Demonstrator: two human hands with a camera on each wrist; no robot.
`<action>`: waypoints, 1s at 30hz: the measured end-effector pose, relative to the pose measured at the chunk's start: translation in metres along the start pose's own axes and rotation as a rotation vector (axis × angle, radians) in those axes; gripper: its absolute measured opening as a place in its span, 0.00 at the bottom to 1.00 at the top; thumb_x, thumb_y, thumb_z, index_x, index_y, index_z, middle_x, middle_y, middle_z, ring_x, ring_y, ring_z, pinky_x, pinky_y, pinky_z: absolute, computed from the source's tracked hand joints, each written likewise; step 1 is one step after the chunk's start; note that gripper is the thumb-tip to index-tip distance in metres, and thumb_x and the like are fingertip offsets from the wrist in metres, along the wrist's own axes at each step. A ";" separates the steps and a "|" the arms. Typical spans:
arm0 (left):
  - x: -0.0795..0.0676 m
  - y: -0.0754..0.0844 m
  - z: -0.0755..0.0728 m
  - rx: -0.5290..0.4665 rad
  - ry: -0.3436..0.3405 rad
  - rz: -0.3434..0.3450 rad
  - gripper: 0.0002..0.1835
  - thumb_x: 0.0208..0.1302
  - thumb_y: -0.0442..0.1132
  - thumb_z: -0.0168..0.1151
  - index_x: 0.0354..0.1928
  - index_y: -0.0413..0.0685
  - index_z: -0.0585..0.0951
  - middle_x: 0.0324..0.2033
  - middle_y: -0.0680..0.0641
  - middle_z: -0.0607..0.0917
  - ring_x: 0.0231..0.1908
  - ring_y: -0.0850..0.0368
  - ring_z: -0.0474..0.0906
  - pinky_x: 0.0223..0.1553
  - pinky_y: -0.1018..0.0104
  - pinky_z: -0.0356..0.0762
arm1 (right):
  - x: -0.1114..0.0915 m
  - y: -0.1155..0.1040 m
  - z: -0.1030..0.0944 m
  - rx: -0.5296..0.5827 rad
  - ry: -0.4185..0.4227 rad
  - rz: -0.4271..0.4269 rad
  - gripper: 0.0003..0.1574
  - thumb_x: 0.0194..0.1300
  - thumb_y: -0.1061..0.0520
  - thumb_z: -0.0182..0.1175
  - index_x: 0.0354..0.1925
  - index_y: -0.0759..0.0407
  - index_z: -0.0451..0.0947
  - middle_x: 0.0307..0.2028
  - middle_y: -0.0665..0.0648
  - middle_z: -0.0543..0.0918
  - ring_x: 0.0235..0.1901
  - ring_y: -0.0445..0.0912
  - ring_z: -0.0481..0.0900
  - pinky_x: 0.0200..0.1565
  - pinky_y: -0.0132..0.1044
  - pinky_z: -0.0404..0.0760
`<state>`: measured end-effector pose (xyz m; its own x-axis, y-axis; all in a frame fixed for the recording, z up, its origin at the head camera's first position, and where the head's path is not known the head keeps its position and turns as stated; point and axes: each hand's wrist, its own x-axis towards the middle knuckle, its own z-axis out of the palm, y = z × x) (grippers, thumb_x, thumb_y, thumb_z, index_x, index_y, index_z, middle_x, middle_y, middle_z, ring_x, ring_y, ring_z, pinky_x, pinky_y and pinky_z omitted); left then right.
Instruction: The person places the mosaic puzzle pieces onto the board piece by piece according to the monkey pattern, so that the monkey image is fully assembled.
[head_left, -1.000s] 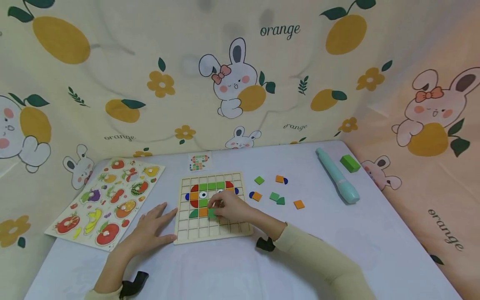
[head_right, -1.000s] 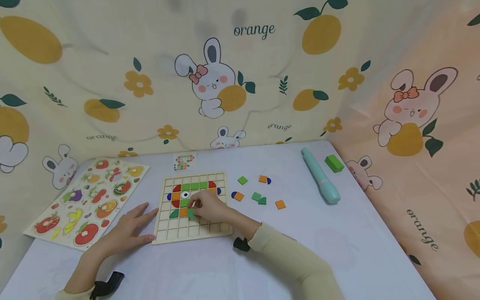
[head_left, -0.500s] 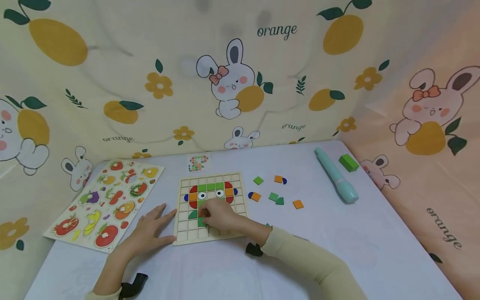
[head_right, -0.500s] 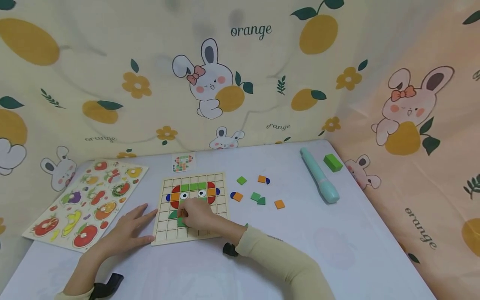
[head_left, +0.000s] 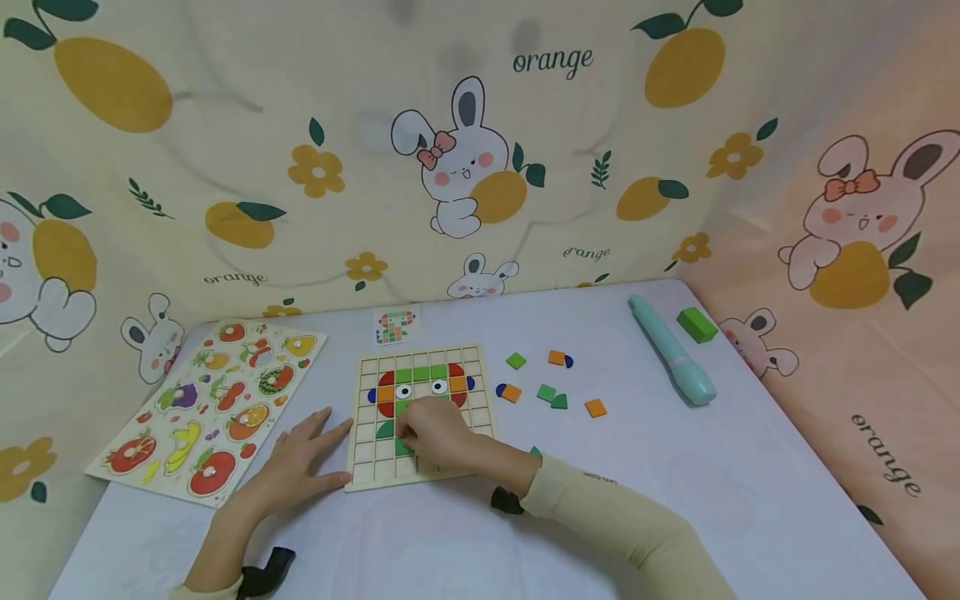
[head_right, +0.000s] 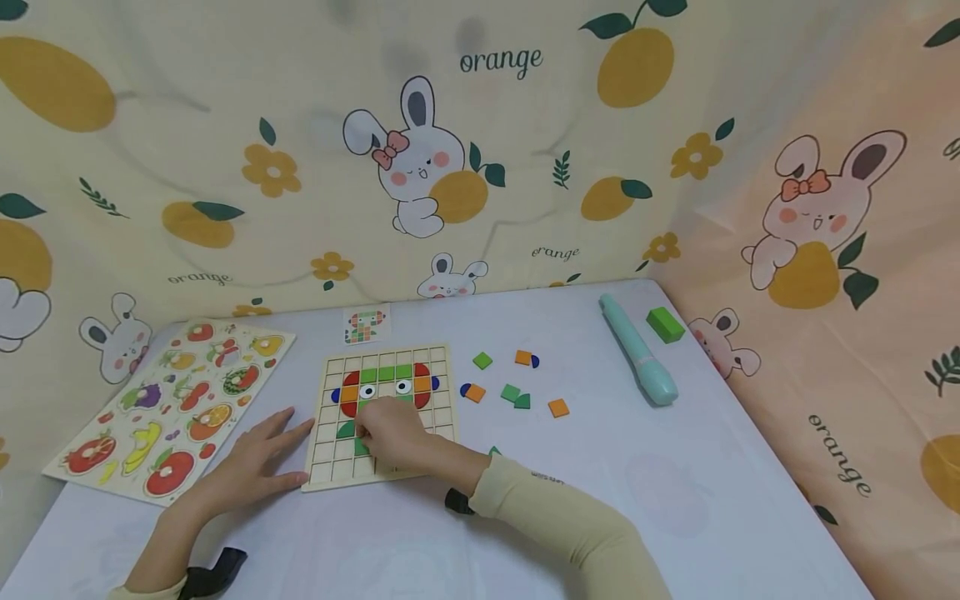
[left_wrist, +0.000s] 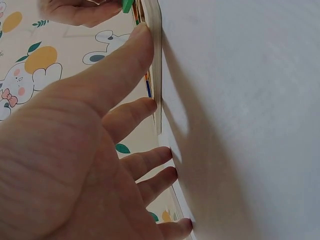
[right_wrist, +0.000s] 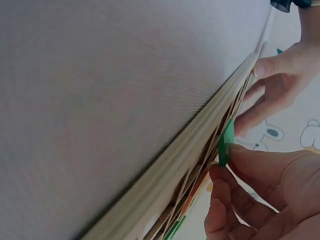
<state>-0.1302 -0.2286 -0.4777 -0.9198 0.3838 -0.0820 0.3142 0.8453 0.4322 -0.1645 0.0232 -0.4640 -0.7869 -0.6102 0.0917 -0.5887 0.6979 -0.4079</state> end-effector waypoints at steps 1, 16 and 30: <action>0.000 0.000 0.000 0.001 0.001 0.003 0.44 0.56 0.61 0.71 0.71 0.48 0.71 0.71 0.28 0.62 0.69 0.23 0.54 0.59 0.18 0.48 | 0.000 0.000 0.000 0.000 0.002 0.000 0.04 0.63 0.61 0.69 0.34 0.53 0.90 0.31 0.44 0.86 0.35 0.36 0.80 0.33 0.23 0.76; 0.003 0.002 -0.002 0.000 -0.009 0.003 0.44 0.55 0.61 0.71 0.71 0.49 0.70 0.72 0.29 0.60 0.70 0.25 0.53 0.61 0.19 0.46 | -0.016 0.055 -0.029 0.390 0.004 0.217 0.03 0.60 0.59 0.72 0.34 0.56 0.86 0.28 0.45 0.81 0.30 0.40 0.75 0.32 0.31 0.75; 0.001 -0.003 0.002 0.024 0.013 0.017 0.44 0.55 0.62 0.70 0.71 0.48 0.72 0.70 0.29 0.63 0.69 0.24 0.56 0.59 0.19 0.50 | -0.028 0.171 -0.070 0.541 0.165 0.592 0.20 0.58 0.65 0.71 0.49 0.65 0.82 0.45 0.63 0.78 0.40 0.51 0.73 0.35 0.36 0.77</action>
<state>-0.1313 -0.2298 -0.4812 -0.9173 0.3931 -0.0629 0.3350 0.8475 0.4117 -0.2556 0.1857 -0.4729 -0.9813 -0.1051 -0.1612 0.0703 0.5838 -0.8089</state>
